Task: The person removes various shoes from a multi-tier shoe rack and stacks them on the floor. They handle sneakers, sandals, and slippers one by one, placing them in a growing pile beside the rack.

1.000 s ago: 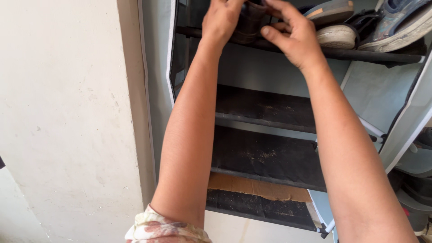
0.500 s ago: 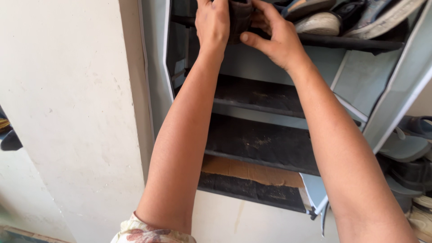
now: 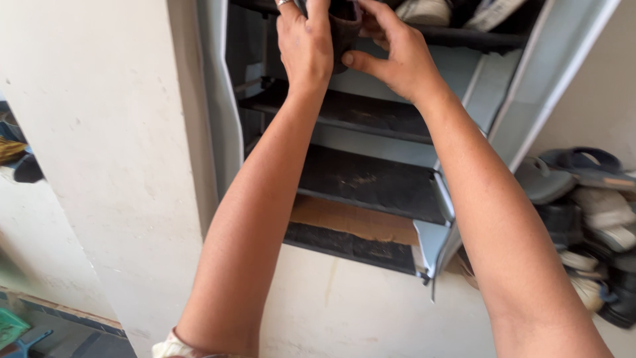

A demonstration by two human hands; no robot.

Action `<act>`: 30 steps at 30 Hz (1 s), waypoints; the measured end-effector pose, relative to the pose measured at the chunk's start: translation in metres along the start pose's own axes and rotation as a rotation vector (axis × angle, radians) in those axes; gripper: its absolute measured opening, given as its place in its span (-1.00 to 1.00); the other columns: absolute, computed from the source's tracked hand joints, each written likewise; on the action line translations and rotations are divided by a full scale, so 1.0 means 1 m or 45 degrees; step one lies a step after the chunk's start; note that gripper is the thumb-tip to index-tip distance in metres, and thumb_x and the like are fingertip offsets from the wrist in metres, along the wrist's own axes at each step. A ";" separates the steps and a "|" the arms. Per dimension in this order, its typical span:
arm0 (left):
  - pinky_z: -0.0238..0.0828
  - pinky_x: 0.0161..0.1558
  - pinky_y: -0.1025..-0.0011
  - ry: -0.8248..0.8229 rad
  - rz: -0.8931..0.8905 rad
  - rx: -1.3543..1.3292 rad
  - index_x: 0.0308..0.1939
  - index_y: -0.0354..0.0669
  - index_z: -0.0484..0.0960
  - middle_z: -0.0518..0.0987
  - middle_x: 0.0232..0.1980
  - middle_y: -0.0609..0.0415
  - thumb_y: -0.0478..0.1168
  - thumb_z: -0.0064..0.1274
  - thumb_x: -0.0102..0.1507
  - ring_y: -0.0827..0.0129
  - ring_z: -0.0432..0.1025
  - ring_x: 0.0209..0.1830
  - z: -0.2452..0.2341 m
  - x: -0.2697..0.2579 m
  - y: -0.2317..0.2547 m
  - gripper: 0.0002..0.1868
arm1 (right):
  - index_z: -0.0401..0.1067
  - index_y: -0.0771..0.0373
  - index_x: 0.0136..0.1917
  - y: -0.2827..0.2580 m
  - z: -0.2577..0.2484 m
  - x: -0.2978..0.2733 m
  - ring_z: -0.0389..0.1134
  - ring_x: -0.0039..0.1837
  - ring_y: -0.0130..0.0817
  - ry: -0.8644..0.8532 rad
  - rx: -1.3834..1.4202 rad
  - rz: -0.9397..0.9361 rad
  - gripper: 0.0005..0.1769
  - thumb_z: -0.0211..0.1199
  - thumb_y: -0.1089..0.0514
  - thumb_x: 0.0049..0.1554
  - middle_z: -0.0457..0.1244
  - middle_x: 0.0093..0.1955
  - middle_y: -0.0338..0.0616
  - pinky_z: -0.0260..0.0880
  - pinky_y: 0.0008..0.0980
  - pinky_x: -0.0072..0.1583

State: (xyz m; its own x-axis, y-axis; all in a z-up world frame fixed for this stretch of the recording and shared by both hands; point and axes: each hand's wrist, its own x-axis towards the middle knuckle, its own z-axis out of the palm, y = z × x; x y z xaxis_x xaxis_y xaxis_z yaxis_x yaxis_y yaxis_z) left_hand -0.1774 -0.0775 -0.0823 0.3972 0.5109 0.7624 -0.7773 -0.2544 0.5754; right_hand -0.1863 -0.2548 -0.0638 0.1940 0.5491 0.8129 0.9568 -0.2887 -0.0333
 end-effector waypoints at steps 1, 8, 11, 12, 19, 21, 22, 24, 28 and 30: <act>0.35 0.18 0.05 0.005 0.015 -0.035 0.37 -0.20 0.30 0.48 0.16 -0.27 0.37 -0.24 0.31 -0.07 0.44 0.15 0.004 -0.007 0.003 -0.19 | 0.17 0.16 0.61 -0.004 -0.006 -0.005 0.32 0.54 -0.09 0.003 -0.019 -0.010 0.01 0.52 -0.29 0.11 0.31 0.47 -0.01 0.28 -0.03 0.55; 0.43 0.19 0.11 0.038 0.222 -0.168 0.11 -0.22 0.50 0.48 0.14 -0.14 0.21 -0.23 0.41 0.04 0.47 0.15 0.035 -0.059 0.028 -0.44 | 0.30 0.24 0.51 -0.021 -0.052 -0.048 0.38 0.51 -0.13 0.016 -0.007 -0.108 -0.21 0.58 -0.12 0.20 0.35 0.40 -0.04 0.33 -0.09 0.59; 0.46 0.15 0.12 0.009 0.209 -0.205 0.05 -0.23 0.52 0.46 0.15 -0.13 0.17 -0.20 0.40 0.05 0.50 0.12 0.053 -0.084 0.042 -0.47 | 0.36 0.27 0.44 -0.025 -0.076 -0.072 0.41 0.47 -0.15 0.040 -0.082 -0.116 -0.29 0.59 -0.08 0.22 0.36 0.36 -0.04 0.37 -0.12 0.57; 0.48 0.14 0.13 -0.006 0.210 -0.219 0.03 -0.23 0.54 0.46 0.15 -0.13 0.17 -0.20 0.40 0.04 0.52 0.11 0.060 -0.092 0.046 -0.48 | 0.37 0.29 0.42 -0.026 -0.085 -0.080 0.41 0.46 -0.16 0.048 -0.118 -0.116 -0.31 0.59 -0.07 0.23 0.37 0.35 -0.04 0.38 -0.13 0.56; 0.45 0.08 0.05 -0.113 0.270 -0.121 -0.04 -0.17 0.62 0.53 0.06 -0.20 0.12 -0.17 0.37 -0.14 0.47 0.07 0.118 -0.145 0.068 -0.54 | 0.38 0.32 0.33 -0.028 -0.150 -0.137 0.40 0.44 -0.21 -0.031 0.110 0.039 -0.45 0.57 0.17 0.19 0.36 0.32 -0.06 0.38 -0.19 0.60; 0.43 0.09 0.02 -0.160 0.363 -0.099 -0.06 -0.14 0.63 0.58 0.02 -0.16 0.10 -0.21 0.39 -0.16 0.44 0.09 0.136 -0.161 0.074 -0.56 | 0.38 0.31 0.32 -0.029 -0.170 -0.154 0.40 0.42 -0.25 -0.044 0.162 0.144 -0.47 0.58 0.25 0.19 0.36 0.29 -0.08 0.40 -0.22 0.57; 0.43 0.08 0.03 -0.206 0.341 -0.111 -0.06 -0.13 0.63 0.59 0.01 -0.17 0.11 -0.21 0.39 -0.15 0.46 0.08 0.145 -0.168 0.077 -0.55 | 0.37 0.30 0.32 -0.030 -0.179 -0.161 0.40 0.41 -0.27 -0.039 0.238 0.194 -0.48 0.56 0.28 0.19 0.35 0.29 -0.10 0.40 -0.26 0.53; 0.45 0.08 0.04 -0.298 0.299 -0.135 -0.08 -0.12 0.65 0.60 -0.01 -0.18 0.11 -0.22 0.38 -0.12 0.49 0.06 0.164 -0.183 0.086 -0.55 | 0.35 0.29 0.33 -0.037 -0.199 -0.179 0.39 0.40 -0.32 -0.025 0.391 0.292 -0.48 0.52 0.35 0.19 0.34 0.29 -0.13 0.42 -0.32 0.46; 0.46 0.07 0.05 -0.524 0.353 -0.188 -0.01 -0.06 0.68 0.64 0.02 -0.16 0.18 -0.19 0.36 -0.12 0.51 0.06 0.198 -0.209 0.105 -0.51 | 0.33 0.27 0.34 -0.057 -0.235 -0.210 0.35 0.41 -0.37 0.059 0.303 0.400 -0.43 0.44 0.43 0.12 0.32 0.29 -0.20 0.42 -0.33 0.48; 0.45 0.11 0.05 -0.678 0.445 -0.250 0.06 -0.05 0.69 0.66 0.06 -0.13 0.23 -0.20 0.37 -0.08 0.53 0.10 0.212 -0.221 0.112 -0.45 | 0.35 0.20 0.30 -0.066 -0.253 -0.224 0.36 0.36 -0.42 0.139 0.270 0.517 -0.42 0.43 0.38 0.04 0.32 0.24 -0.26 0.43 -0.38 0.40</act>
State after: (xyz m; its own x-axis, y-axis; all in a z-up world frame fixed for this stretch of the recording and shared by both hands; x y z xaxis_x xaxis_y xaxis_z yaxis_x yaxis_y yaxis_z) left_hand -0.2490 -0.3935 -0.1236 0.2532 -0.0629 0.9654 -0.9585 -0.1511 0.2415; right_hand -0.3477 -0.5571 -0.0967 0.5486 0.3360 0.7656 0.8336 -0.2905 -0.4698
